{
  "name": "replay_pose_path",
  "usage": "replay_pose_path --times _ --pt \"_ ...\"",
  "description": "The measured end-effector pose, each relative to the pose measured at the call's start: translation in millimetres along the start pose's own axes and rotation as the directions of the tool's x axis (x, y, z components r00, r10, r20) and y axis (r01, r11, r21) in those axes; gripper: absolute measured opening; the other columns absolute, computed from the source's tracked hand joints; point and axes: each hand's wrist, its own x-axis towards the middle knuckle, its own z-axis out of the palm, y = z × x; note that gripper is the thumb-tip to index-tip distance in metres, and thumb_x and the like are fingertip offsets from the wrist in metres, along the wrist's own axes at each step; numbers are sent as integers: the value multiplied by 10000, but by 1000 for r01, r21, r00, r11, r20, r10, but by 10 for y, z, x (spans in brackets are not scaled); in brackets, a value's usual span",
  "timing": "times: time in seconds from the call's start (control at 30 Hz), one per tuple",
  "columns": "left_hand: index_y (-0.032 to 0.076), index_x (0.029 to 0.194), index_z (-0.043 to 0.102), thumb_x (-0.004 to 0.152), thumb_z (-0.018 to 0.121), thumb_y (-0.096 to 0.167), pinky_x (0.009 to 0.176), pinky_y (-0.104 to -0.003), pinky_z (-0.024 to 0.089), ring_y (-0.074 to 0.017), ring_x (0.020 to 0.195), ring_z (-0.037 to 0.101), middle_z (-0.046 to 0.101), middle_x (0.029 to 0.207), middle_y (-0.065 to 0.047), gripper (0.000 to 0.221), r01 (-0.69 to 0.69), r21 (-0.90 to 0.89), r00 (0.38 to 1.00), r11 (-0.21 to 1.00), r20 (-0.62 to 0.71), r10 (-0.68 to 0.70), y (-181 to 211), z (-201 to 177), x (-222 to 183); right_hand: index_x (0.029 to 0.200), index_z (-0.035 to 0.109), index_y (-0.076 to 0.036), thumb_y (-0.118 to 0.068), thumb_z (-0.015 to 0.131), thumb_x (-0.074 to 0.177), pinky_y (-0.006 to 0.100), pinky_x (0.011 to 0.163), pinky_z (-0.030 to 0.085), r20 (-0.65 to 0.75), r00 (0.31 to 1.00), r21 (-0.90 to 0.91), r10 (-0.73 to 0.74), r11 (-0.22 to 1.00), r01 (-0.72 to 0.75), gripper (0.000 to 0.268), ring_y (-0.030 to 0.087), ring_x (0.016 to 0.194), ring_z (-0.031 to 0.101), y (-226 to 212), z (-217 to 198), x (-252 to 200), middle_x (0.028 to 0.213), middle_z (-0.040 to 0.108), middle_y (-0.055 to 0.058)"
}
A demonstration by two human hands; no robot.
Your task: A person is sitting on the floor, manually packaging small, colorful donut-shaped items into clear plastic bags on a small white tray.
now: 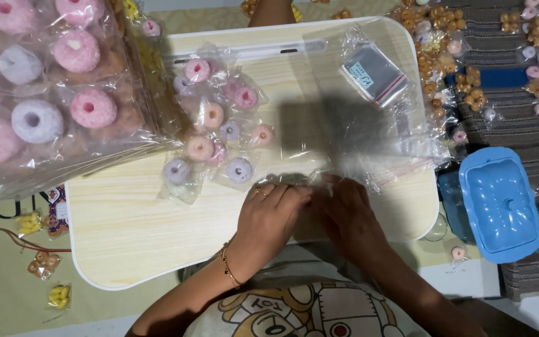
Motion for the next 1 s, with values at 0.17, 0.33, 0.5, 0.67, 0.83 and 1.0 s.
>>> replay_pose_path --times 0.17,0.33,0.5,0.67,0.83,1.0 --pt "187 992 690 1058 517 263 720 -365 532 -243 730 628 591 749 -14 200 -32 18 999 999 -43 32 -24 11 -32 1172 736 -94 -137 693 941 473 1009 518 -198 968 20 -151 987 158 239 287 1112 658 -95 96 -90 1087 688 86" --pt "124 1330 625 965 693 193 1020 -410 408 -248 1162 614 673 1286 -51 378 44 -41 975 998 220 -34 71 -226 64 1225 630 23 -70 664 974 525 1100 498 -64 990 96 -123 987 129 270 442 1302 524 -149 60 -40 1401 576 172" --pt "59 1554 393 966 604 170 1246 -512 258 -372 1485 401 411 1606 -196 634 64 116 938 991 332 -99 -77 -63 -199 1481 487 -36 -79 614 998 538 1242 342 26 994 -20 -105 994 106 502 360 1470 435 -144 74 -28 1557 470 152" --pt "76 1523 453 1045 552 183 1194 -518 340 -364 1454 454 481 1569 -174 500 57 114 960 992 265 -85 -39 -84 -94 1574 367 -82 -115 553 1052 535 1274 284 36 995 -77 -95 992 98 556 384 1552 342 -80 86 143 1643 382 151" --pt "60 1535 411 990 543 -1 1166 -508 415 -429 1475 392 431 1581 -200 564 75 -79 951 994 307 -48 -69 -153 -89 1446 474 -26 -4 620 982 532 1195 421 -28 992 -15 -120 993 120 486 379 1339 506 -23 143 172 1437 506 147" --pt "87 1535 415 730 496 -294 1095 -527 506 -436 1453 401 440 1565 -201 895 59 -283 941 957 336 42 -9 -154 -99 1549 362 -54 -151 581 1021 607 1258 258 58 997 -26 -43 999 44 580 404 1536 322 -19 152 283 1634 374 142"
